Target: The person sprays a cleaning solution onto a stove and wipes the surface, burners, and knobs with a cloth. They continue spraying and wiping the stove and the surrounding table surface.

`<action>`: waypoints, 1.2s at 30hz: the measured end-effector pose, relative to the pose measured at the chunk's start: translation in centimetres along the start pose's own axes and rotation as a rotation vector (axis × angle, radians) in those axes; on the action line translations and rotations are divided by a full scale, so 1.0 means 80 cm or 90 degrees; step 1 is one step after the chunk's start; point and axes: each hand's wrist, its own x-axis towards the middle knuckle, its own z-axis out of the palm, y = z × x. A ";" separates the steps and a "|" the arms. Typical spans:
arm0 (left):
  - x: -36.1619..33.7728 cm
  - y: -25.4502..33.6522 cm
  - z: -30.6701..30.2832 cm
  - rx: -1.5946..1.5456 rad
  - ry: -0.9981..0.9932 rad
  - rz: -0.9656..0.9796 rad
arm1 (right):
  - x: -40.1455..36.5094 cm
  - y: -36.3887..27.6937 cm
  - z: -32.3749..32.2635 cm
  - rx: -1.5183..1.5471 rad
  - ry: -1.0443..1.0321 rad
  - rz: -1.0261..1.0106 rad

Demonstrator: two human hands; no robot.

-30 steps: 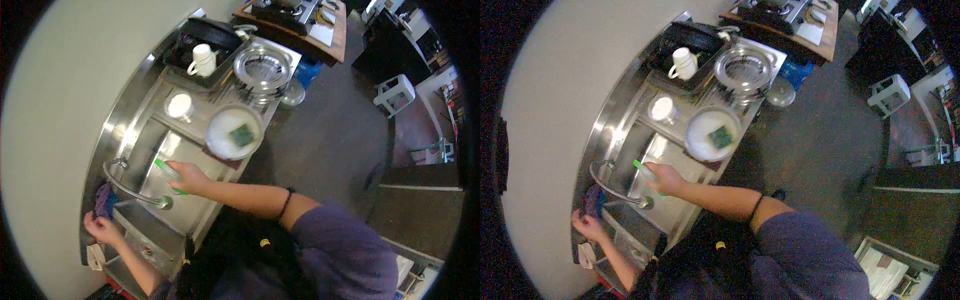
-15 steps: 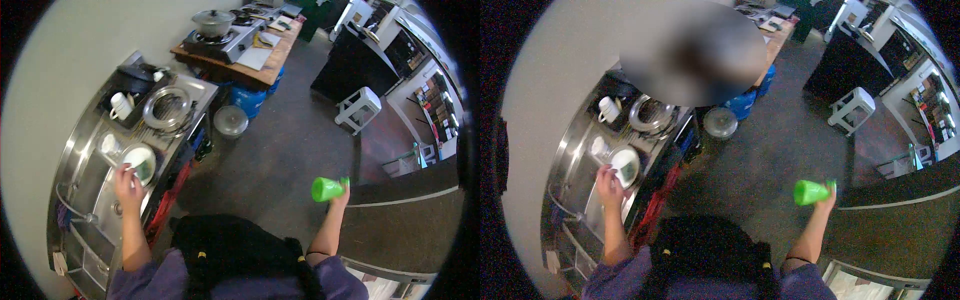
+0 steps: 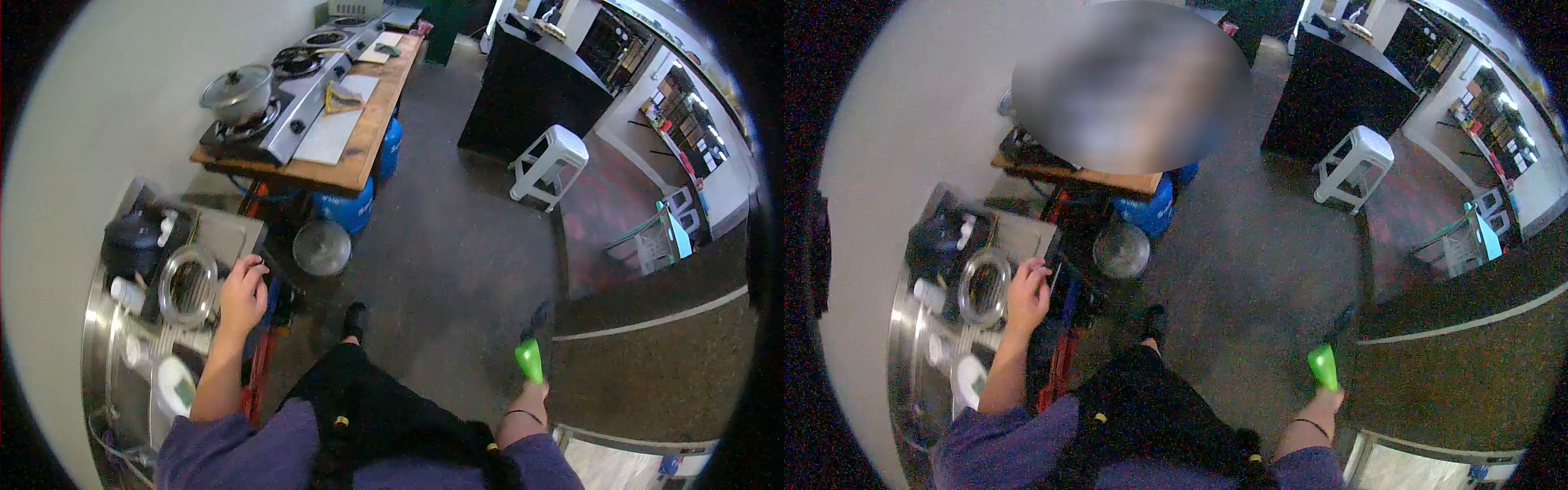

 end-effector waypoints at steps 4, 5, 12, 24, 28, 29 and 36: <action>0.099 -0.044 0.102 -0.082 -0.074 -0.068 | -0.062 0.041 0.074 -0.483 0.046 -0.054; 0.125 -0.055 0.136 -0.100 -0.145 -0.096 | -0.075 0.060 0.090 -0.595 0.024 -0.062; 0.341 -0.026 0.350 0.146 -0.705 -0.020 | -0.087 0.090 0.210 -0.883 0.000 -0.061; 0.640 0.121 0.645 0.142 -0.925 0.003 | 0.212 0.058 0.459 -1.042 -0.102 -0.237; 0.718 0.123 0.705 0.015 -0.803 0.063 | 0.322 -0.019 0.719 -0.907 -0.383 -0.308; 0.738 0.118 0.714 0.003 -0.771 0.063 | 0.379 -0.007 0.766 -0.839 -0.432 -0.481; 0.853 0.028 0.797 -0.134 -0.525 -0.033 | 0.290 -0.043 1.334 -0.483 -0.742 -0.383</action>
